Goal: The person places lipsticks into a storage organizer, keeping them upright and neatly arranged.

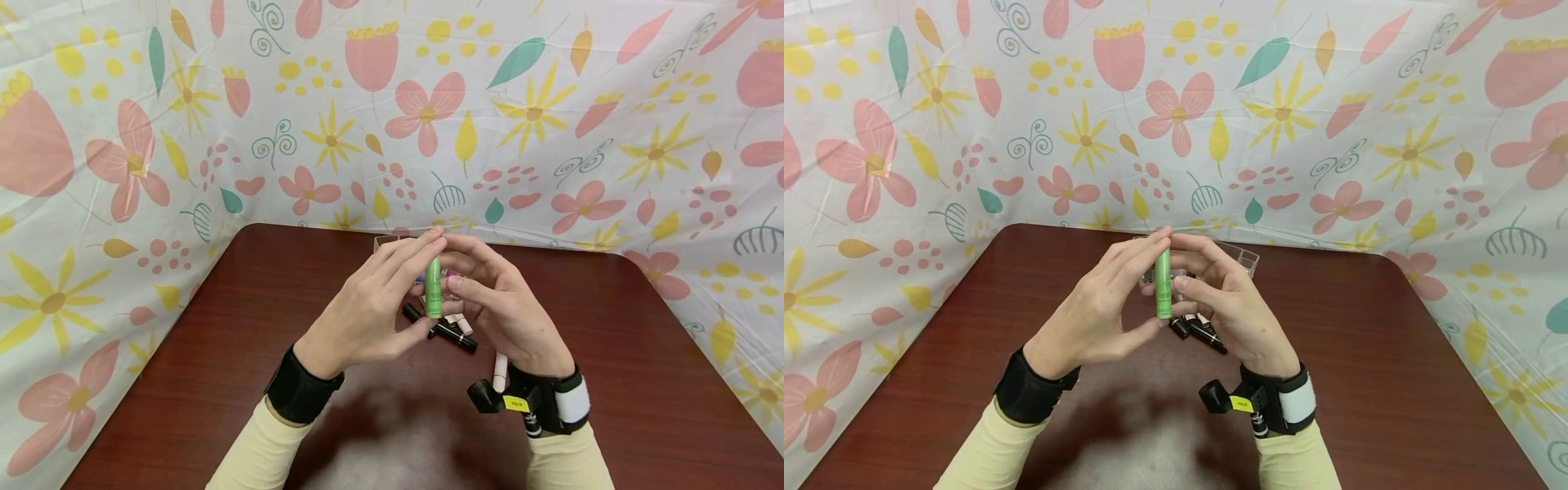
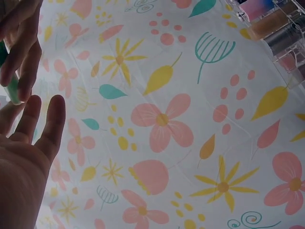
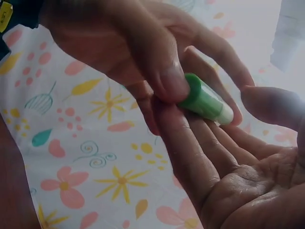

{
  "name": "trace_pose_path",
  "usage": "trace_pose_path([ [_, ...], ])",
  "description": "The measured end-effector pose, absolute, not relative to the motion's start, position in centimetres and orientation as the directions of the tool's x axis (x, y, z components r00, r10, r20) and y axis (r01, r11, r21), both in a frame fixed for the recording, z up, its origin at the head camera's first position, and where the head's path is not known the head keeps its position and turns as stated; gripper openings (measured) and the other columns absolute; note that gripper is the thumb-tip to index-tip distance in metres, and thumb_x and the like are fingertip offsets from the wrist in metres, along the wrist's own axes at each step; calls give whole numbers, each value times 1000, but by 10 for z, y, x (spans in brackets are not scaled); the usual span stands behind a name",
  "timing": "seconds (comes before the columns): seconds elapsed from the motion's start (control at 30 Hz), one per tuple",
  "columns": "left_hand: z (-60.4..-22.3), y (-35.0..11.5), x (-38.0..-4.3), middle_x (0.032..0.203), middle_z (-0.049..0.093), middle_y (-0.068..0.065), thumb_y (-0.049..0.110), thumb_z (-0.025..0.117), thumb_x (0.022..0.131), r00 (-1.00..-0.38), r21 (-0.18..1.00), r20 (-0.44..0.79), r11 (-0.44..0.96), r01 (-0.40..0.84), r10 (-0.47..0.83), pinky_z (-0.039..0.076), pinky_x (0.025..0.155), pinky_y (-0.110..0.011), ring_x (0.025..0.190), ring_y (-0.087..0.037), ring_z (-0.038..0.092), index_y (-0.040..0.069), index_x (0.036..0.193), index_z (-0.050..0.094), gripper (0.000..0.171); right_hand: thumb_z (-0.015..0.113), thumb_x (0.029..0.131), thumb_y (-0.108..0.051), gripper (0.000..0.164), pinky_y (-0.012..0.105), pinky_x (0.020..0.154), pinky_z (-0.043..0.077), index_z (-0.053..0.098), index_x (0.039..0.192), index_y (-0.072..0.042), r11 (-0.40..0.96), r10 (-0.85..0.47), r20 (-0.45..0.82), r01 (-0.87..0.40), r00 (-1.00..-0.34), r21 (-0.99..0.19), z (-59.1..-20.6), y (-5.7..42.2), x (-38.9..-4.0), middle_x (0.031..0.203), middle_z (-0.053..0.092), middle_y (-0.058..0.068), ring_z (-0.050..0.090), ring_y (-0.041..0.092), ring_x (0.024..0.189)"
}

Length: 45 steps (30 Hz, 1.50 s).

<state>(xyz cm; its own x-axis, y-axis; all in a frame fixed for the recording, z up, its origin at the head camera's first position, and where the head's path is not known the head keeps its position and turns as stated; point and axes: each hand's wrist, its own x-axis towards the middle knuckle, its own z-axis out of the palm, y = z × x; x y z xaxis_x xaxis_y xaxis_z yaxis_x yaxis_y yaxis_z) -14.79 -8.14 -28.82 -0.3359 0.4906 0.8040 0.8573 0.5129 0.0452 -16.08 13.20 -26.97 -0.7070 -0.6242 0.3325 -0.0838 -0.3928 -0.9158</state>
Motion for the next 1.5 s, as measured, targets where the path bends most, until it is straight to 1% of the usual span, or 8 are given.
trace_pose_path([
  [0.1,-288,-82,-149,162,39,-11,16,69,80,-325,53,808,488,871,492,33,122,-33,144,-25,46,2,156,35,84,40,101,13,54,34,81,62,35,153,-2,-394,-636,342,-91,-692,-915,-270,130,-161,130,66,9,73,33,108],
  [0.23,-288,-83,-149,164,37,-12,12,67,77,-322,52,807,483,874,495,32,124,-35,149,-25,41,1,157,33,87,45,101,11,52,36,79,62,40,151,-3,-354,-591,346,-151,-728,-923,-268,128,-159,128,65,10,74,27,102],
  [0.33,-288,-83,-150,165,35,-12,11,66,77,-333,54,801,495,867,497,31,124,-35,151,-24,38,2,157,33,88,48,101,10,50,39,80,63,43,149,-3,-327,-555,348,-187,-756,-926,-267,127,-157,128,64,11,73,22,98],
  [0.43,-289,-83,-150,165,34,-11,11,66,77,-342,51,796,507,860,499,32,123,-35,151,-24,38,3,158,33,87,49,101,7,49,39,80,62,44,149,-4,-299,-537,346,-210,-770,-931,-267,128,-156,129,63,12,72,21,99],
  [0.73,-292,-82,-150,164,37,-11,29,74,90,-365,22,780,560,828,509,34,122,-35,152,-22,37,5,158,33,83,51,104,-1,48,36,80,62,45,151,-7,-198,-500,344,-282,-795,-939,-266,132,-155,129,65,9,71,19,103],
  [0.93,-292,-82,-151,164,37,-9,31,75,91,-367,-3,775,584,812,514,36,121,-36,152,-22,37,6,158,34,83,50,105,-2,48,36,81,62,44,152,-9,-171,-502,335,-288,-797,-942,-264,133,-154,131,64,8,70,19,105],
  [1.2,-293,-82,-152,164,37,-8,31,74,92,-365,-12,781,596,803,507,38,120,-35,151,-21,39,7,158,33,81,45,107,-4,47,53,84,60,40,154,-9,-185,-528,338,-283,-779,-941,-262,133,-154,134,62,15,70,29,109],
  [1.5,-295,-81,-152,164,37,-6,38,76,90,-377,-25,773,618,786,510,41,117,-35,147,-20,43,7,159,32,87,44,108,-5,44,49,84,60,43,152,-6,-180,-528,335,-282,-781,-942,-262,135,-156,138,63,14,70,29,114],
])
